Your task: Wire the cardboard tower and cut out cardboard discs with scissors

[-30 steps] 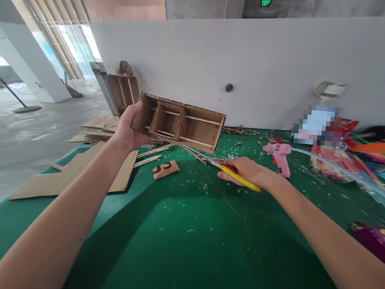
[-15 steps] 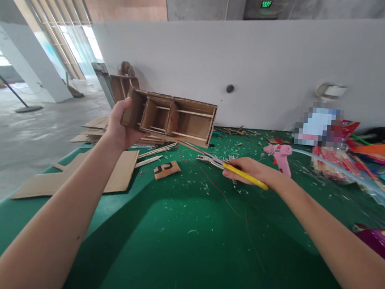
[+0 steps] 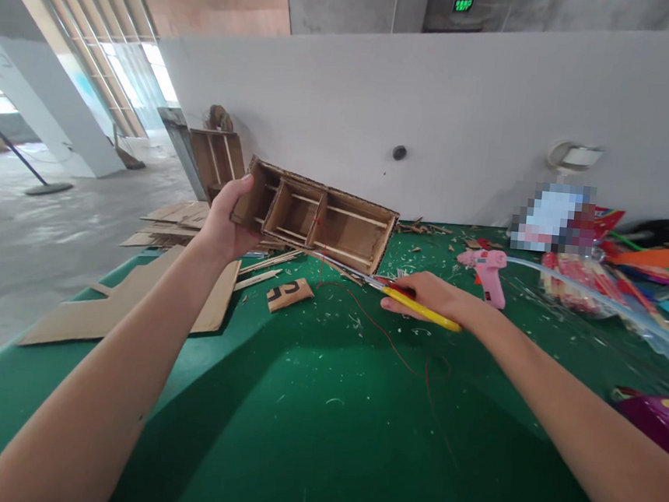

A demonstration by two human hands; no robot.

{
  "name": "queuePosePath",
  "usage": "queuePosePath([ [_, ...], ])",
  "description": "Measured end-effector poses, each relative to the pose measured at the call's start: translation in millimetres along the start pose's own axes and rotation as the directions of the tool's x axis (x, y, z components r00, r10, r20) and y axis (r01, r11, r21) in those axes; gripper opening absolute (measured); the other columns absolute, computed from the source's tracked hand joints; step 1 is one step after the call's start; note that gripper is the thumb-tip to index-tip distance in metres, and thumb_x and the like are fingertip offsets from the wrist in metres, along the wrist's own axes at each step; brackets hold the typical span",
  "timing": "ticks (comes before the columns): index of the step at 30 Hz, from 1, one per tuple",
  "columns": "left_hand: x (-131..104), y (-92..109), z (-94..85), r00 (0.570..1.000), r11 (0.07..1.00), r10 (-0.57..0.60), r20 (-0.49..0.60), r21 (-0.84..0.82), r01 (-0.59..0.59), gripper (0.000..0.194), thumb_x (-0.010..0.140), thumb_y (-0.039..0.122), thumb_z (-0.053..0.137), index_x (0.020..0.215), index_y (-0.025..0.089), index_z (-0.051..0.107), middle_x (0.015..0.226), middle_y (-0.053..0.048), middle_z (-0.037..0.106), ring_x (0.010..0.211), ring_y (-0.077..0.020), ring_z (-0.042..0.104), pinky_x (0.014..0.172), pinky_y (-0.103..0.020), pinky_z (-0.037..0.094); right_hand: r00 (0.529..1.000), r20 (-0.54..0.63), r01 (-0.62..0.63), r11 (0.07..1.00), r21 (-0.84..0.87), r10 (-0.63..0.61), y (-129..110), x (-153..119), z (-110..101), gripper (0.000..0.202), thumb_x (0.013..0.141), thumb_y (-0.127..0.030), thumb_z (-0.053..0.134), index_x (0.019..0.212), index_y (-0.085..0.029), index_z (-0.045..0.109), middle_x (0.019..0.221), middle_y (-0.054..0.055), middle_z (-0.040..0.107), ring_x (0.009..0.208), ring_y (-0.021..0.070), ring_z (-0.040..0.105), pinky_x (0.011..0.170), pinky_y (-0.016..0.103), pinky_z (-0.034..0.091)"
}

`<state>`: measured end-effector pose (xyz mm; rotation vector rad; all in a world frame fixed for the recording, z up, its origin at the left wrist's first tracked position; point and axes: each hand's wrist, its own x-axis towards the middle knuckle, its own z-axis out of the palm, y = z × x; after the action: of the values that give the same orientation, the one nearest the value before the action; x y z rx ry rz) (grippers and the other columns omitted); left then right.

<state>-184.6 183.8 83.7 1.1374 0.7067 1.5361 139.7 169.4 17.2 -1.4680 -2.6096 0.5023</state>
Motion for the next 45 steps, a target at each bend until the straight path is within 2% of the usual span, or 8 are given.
queuePosePath([
  [4,1.3,-0.1,-1.5,1.000,1.000,0.025,0.012,0.012,-0.025,0.032,0.077,0.041,0.056,0.095,0.017,0.067,0.096,-0.006,0.072,0.097,-0.0272,0.064,0.086,-0.042,0.055,0.999,0.028,-0.038,0.999,0.023,0.038,4.4,2.1,0.2,0.050,0.076,-0.067,0.050,0.076,-0.019,0.060,0.062,0.002,0.059,0.053,0.0136,0.048,0.049,0.027,0.032],
  [8,1.8,0.2,-3.2,0.998,0.998,0.050,0.031,0.024,-0.051,0.034,0.077,0.043,0.056,0.098,0.018,0.067,0.098,-0.006,0.072,0.100,-0.0271,0.064,0.086,-0.042,0.054,0.999,0.026,-0.025,0.998,0.051,0.024,8.8,2.1,1.5,0.051,0.075,-0.069,0.051,0.076,-0.019,0.061,0.062,0.002,0.060,0.053,0.0140,0.050,0.049,0.026,0.032],
  [16,1.9,-3.3,2.1,0.999,0.999,0.037,0.012,-0.010,-0.037,0.030,0.078,0.039,0.056,0.095,0.016,0.067,0.095,-0.007,0.072,0.101,-0.0268,0.063,0.089,-0.042,0.053,0.999,0.032,-0.043,0.996,0.078,0.040,6.7,1.1,1.7,0.052,0.074,-0.069,0.053,0.081,-0.019,0.064,0.064,0.002,0.062,0.053,0.0141,0.050,0.049,0.026,0.032],
  [27,2.4,-4.2,2.1,0.995,0.992,0.097,0.031,0.075,-0.099,0.031,0.075,0.044,0.054,0.092,0.021,0.066,0.095,-0.006,0.072,0.101,-0.0280,0.064,0.080,-0.040,0.056,1.000,0.008,-0.015,0.998,0.055,0.015,13.4,6.3,6.4,0.051,0.075,-0.069,0.051,0.075,-0.020,0.063,0.064,0.004,0.063,0.056,0.0168,0.055,0.050,0.027,0.035],
  [32,1.6,-6.2,5.0,0.998,0.996,0.064,0.007,0.059,-0.064,0.032,0.075,0.044,0.055,0.092,0.019,0.066,0.096,-0.007,0.072,0.101,-0.0277,0.064,0.080,-0.038,0.056,1.000,-0.006,0.018,0.999,0.048,-0.018,13.1,3.8,4.8,0.051,0.078,-0.068,0.049,0.080,-0.020,0.065,0.065,0.003,0.063,0.055,0.0156,0.054,0.050,0.027,0.034],
  [35,1.2,-7.4,6.6,0.997,0.994,0.082,0.006,0.071,-0.083,0.031,0.075,0.042,0.056,0.092,0.019,0.066,0.093,-0.006,0.073,0.099,-0.0270,0.065,0.082,-0.039,0.056,1.000,0.004,0.026,0.997,0.078,-0.026,12.9,2.0,3.7,0.052,0.077,-0.069,0.049,0.084,-0.020,0.066,0.063,0.001,0.062,0.053,0.0141,0.052,0.051,0.027,0.035],
  [40,2.3,-10.2,6.7,0.992,0.989,0.121,0.032,0.081,-0.124,0.031,0.076,0.042,0.057,0.093,0.019,0.066,0.093,-0.007,0.073,0.100,-0.0273,0.065,0.082,-0.039,0.055,0.998,-0.021,0.054,0.999,-0.007,-0.054,11.9,1.1,4.3,0.049,0.077,-0.067,0.050,0.073,-0.020,0.063,0.055,-0.001,0.053,0.049,0.0115,0.043,0.050,0.027,0.034],
  [45,1.8,-10.6,8.1,0.992,0.989,0.125,0.026,0.076,-0.126,0.030,0.075,0.042,0.057,0.092,0.018,0.067,0.093,-0.006,0.073,0.103,-0.0281,0.063,0.083,-0.040,0.055,0.998,-0.027,0.050,0.995,-0.081,-0.052,7.5,0.1,5.9,0.049,0.077,-0.067,0.051,0.068,-0.019,0.061,0.054,0.000,0.053,0.047,0.0114,0.043,0.048,0.028,0.033],
])
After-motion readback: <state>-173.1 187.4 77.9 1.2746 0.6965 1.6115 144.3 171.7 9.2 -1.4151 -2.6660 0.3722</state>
